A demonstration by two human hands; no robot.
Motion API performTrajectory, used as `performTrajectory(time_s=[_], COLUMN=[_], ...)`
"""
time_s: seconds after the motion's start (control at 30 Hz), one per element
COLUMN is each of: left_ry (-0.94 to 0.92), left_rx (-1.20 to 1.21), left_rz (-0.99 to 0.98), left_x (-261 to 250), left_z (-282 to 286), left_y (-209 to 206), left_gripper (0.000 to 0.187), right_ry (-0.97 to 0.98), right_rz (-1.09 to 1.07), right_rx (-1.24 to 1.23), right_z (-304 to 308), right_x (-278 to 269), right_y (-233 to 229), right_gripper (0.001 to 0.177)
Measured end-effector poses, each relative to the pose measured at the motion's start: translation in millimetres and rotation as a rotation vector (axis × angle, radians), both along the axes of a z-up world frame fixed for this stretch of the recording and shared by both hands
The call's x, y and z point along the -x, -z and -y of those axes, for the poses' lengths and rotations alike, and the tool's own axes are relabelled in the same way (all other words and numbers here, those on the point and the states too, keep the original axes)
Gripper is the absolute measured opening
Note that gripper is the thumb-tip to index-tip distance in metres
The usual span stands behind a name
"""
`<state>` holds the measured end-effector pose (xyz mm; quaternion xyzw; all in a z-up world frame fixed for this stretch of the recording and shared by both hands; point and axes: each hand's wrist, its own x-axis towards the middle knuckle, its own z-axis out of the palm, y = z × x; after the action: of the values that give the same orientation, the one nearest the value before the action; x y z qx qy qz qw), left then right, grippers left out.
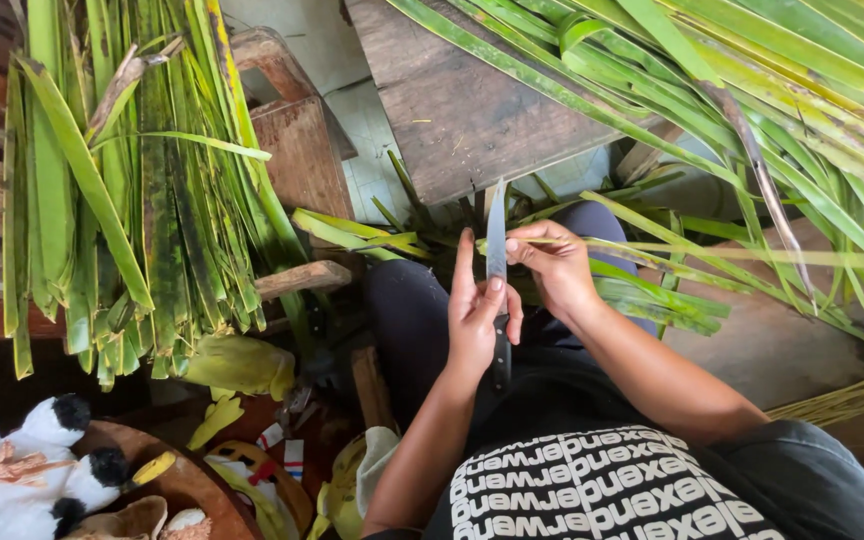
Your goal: Stripping thin fibers from palm leaves using a knife
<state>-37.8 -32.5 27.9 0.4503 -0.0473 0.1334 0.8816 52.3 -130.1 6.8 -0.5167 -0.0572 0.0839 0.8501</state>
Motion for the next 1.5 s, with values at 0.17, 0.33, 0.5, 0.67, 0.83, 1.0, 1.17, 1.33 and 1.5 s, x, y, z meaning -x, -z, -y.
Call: performTrajectory(time_s=[0.17,0.33,0.5,0.67,0.83,1.0,1.17,1.33,1.5], left_ry=[0.013,0.004,-0.035,-0.063,-0.034,0.005,0.081,0.11,0.144], left_rx=[0.004,0.031,-0.044,-0.084,-0.109,-0.105,-0.081,-0.107,-0.153], left_rz=[-0.027,-0.049,-0.095,-0.137,-0.172,-0.198,-0.214,-0.21,-0.221], left_x=[-5.1,-11.1,-17.9,-21.1,-21.5,-19.7,-18.3,-25.2,-33.2], left_z=[-8.2,-15.3,-31.1,-49.4,-49.8,-50.0,-50.2,-55.1,-60.7], left_y=[0.5,1.3,16.5,27.5,20.1,18.7,15.2,20.3,27.1], left_gripper=[0.064,0.057,0.054,0.054,0.055,0.065,0.079,0.083,0.085], right_ry=[-0.078,-0.186,-0.344,-0.519,-0.118,-0.362,-0.395,-0.407,-0.428], right_rz=[-0.222,-0.399,-0.592,-0.244,0.767,0.297,0.181,0.143,0.18], right_rx=[-0.125,-0.213,0.116,0.398,1.002,0.827,0.71,0.64,0.649], right_z=[-0.5,-4.4,6.0,26.6,14.0,-1.0,-11.7,-12.1,-7.4], right_x=[9.9,22.8,18.3,21.2,-12.5,-19.5,-25.9,-32.5,-39.5], right_y=[11.3,-17.8,30.3,-31.0,-45.2,-10.5,13.6,16.1,9.5], right_gripper=[0.013,0.01,0.037,0.023,0.018,0.013,0.023,0.023,0.013])
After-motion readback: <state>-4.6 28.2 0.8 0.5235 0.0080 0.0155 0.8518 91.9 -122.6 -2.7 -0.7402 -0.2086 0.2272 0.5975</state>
